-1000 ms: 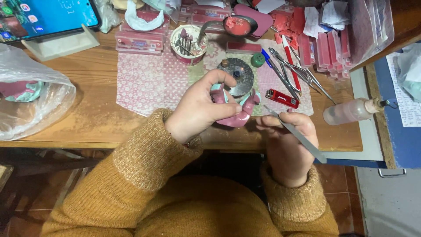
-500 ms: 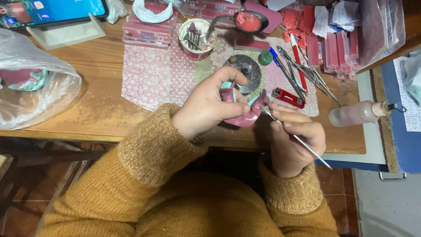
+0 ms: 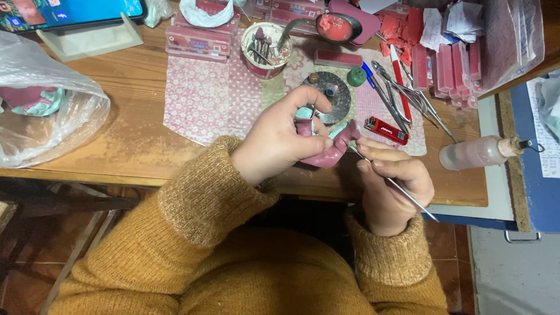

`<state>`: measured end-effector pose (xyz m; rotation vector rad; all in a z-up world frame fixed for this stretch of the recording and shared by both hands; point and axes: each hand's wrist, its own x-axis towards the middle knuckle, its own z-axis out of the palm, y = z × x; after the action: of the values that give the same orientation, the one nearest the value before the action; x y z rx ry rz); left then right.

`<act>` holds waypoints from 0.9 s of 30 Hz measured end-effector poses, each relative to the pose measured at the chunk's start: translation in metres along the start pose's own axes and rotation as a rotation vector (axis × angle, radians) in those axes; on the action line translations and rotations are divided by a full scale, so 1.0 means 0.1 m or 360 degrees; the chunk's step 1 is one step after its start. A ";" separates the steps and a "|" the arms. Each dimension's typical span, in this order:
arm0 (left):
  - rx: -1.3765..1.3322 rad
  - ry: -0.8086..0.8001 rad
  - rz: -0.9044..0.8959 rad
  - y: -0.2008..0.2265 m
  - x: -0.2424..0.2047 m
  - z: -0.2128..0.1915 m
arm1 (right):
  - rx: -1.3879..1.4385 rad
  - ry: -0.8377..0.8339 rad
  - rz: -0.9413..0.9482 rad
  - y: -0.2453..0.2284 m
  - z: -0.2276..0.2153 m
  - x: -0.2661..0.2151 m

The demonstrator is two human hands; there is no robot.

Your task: The person is trimming a pink and light blue dental mold using a metal tool. They repeatedly apply liquid from a squeeze bottle to the mold and scrape away excess material, occasionally wiping the tool on a cloth.

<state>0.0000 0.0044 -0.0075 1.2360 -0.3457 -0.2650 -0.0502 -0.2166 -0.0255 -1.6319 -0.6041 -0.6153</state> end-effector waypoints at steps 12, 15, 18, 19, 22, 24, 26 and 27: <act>-0.0233 -0.0076 -0.0093 0.06 -0.01 -0.01 | 0.0034 -0.0057 0.0030 0.06 -0.06 -0.02; -0.0154 -0.0112 -0.0073 0.06 -0.01 -0.03 | 0.0051 -0.0011 -0.0022 0.09 -0.06 -0.06; -0.0214 -0.0121 -0.0111 0.05 -0.01 -0.03 | 0.0126 0.0023 -0.0046 0.11 -0.04 -0.09; -0.0210 -0.0125 -0.0110 0.07 -0.01 -0.03 | 0.0126 0.0027 -0.0049 0.12 -0.04 -0.10; -0.0123 -0.0127 -0.0159 0.08 0.00 -0.03 | 0.0239 0.0020 -0.0109 0.12 -0.05 -0.11; -0.0192 -0.0152 -0.0175 0.06 0.00 -0.04 | 0.0206 0.0023 -0.0104 0.11 -0.04 -0.12; -0.0208 -0.0174 -0.0165 0.04 0.00 -0.05 | 0.0216 0.0035 -0.0116 0.12 -0.05 -0.12; -0.0225 -0.0192 -0.0157 0.02 0.00 -0.06 | 0.0229 0.0044 -0.0125 0.13 -0.05 -0.13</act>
<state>0.0024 0.0100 -0.0067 1.1019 -0.3642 -0.4431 -0.0508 -0.2236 -0.0426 -1.4689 -0.6794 -0.6364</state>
